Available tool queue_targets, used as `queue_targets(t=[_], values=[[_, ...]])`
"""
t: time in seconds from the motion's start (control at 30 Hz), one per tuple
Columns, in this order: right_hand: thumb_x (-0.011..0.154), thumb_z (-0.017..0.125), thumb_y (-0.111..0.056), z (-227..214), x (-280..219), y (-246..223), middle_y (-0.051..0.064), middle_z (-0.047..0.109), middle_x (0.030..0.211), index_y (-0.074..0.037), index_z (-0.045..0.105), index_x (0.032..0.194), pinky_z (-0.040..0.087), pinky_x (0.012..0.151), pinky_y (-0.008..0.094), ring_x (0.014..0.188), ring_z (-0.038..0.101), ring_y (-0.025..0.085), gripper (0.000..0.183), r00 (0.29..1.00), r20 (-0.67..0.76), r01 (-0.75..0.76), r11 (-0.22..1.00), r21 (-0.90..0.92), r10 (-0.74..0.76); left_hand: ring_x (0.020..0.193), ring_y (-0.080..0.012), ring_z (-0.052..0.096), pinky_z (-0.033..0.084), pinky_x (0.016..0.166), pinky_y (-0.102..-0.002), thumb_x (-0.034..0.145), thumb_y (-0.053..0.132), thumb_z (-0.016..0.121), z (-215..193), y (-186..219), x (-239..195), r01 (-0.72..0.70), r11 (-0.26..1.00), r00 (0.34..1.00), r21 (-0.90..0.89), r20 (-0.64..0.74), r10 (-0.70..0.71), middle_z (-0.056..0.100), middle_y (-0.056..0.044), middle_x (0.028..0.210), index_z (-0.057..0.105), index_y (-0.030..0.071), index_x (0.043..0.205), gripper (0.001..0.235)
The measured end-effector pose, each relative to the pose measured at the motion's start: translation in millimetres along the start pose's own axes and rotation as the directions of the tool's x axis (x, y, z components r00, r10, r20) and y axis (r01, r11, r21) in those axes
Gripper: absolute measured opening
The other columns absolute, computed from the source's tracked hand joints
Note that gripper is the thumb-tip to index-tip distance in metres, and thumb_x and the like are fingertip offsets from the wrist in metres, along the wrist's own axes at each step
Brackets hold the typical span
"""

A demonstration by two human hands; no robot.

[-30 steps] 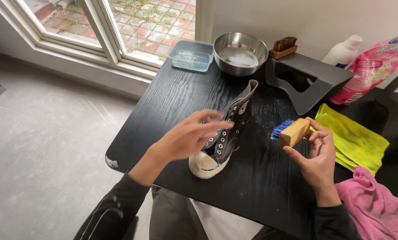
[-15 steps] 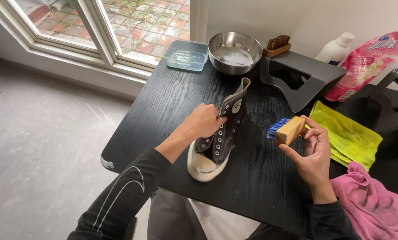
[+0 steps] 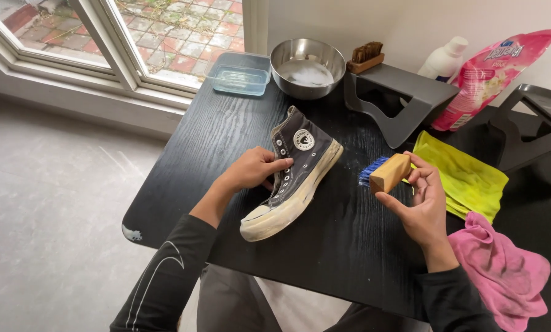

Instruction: The person scrubs a black high-top sneaker with a wooden-handled brush, focusing on the white rubber sole and toe cap. They rotate the shoe to clean different sections of the sole and upper, using a bowl of soapy water nearby.

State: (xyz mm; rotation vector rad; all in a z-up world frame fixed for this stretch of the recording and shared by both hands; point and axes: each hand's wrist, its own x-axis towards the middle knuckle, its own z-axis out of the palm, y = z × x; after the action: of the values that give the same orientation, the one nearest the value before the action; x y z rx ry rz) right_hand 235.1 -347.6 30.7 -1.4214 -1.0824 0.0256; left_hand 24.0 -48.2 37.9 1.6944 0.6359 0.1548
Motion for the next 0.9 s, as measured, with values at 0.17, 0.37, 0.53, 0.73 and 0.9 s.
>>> queue_targets(t=[0.17, 0.37, 0.53, 0.73, 0.9], values=[[0.068, 0.09, -0.011, 12.6, 16.0, -9.5, 0.024, 0.044, 0.151, -0.004, 0.038, 0.098, 0.037, 0.113, 0.041, 0.124, 0.054, 0.026, 0.061, 0.999, 0.036, -0.03, 0.998, -0.049, 0.032, 0.059, -0.0267, 0.072, 0.062, 0.055, -0.033, 0.088, 0.033, 0.081, -3.9, -30.9, 21.4, -0.098, 0.99, 0.994, -0.098, 0.039, 0.102, 0.061, -0.02, 0.064, 0.066, -0.005, 0.074, 0.043], [0.063, 0.096, -0.02, 36.5, 51.7, -15.3, 0.024, 0.049, 0.147, -0.006, 0.043, 0.1, 0.035, 0.113, 0.045, 0.13, 0.055, 0.033, 0.067, 0.992, 0.123, -0.019, 0.996, -0.092, 0.031, 0.057, -0.0247, 0.071, 0.062, 0.052, -0.032, 0.09, 0.03, 0.079, -5.6, -55.7, 37.3, -0.197, 0.974, 0.979, -0.109, 0.035, 0.202, 0.065, -0.019, 0.066, 0.071, -0.005, 0.081, 0.037], [0.065, 0.097, -0.028, 65.8, 65.6, -25.9, 0.019, 0.055, 0.145, -0.01, 0.044, 0.099, 0.042, 0.106, 0.041, 0.125, 0.059, 0.032, 0.065, 0.994, 0.111, 0.01, 0.969, -0.246, 0.018, 0.052, -0.0217, 0.07, 0.059, 0.051, -0.032, 0.09, 0.031, 0.079, -9.6, -77.5, 59.2, -0.256, 0.965, 0.966, -0.05, 0.02, 0.257, 0.062, -0.014, 0.056, 0.07, 0.0, 0.075, 0.035], [0.05, 0.101, -0.033, 80.6, 66.7, -31.4, 0.009, 0.062, 0.143, -0.014, 0.048, 0.086, 0.044, 0.103, 0.037, 0.124, 0.063, 0.029, 0.067, 0.976, 0.214, 0.013, 0.968, -0.251, 0.042, 0.052, -0.0164, 0.065, 0.053, 0.052, -0.031, 0.091, 0.036, 0.078, -8.9, -64.0, 44.0, -0.291, 0.956, 0.956, 0.023, -0.015, 0.292, 0.06, -0.013, 0.051, 0.067, 0.003, 0.069, 0.041], [0.059, 0.096, -0.034, 90.9, 63.5, -39.3, 0.015, 0.06, 0.142, -0.014, 0.044, 0.086, 0.044, 0.103, 0.04, 0.123, 0.062, 0.031, 0.062, 0.989, 0.146, 0.014, 0.968, -0.251, 0.023, 0.054, -0.0135, 0.053, 0.046, 0.052, -0.031, 0.091, 0.035, 0.078, -3.7, -67.1, 38.7, -0.348, 0.936, 0.936, 0.043, -0.037, 0.35, 0.054, -0.012, 0.048, 0.063, 0.004, 0.064, 0.044]])
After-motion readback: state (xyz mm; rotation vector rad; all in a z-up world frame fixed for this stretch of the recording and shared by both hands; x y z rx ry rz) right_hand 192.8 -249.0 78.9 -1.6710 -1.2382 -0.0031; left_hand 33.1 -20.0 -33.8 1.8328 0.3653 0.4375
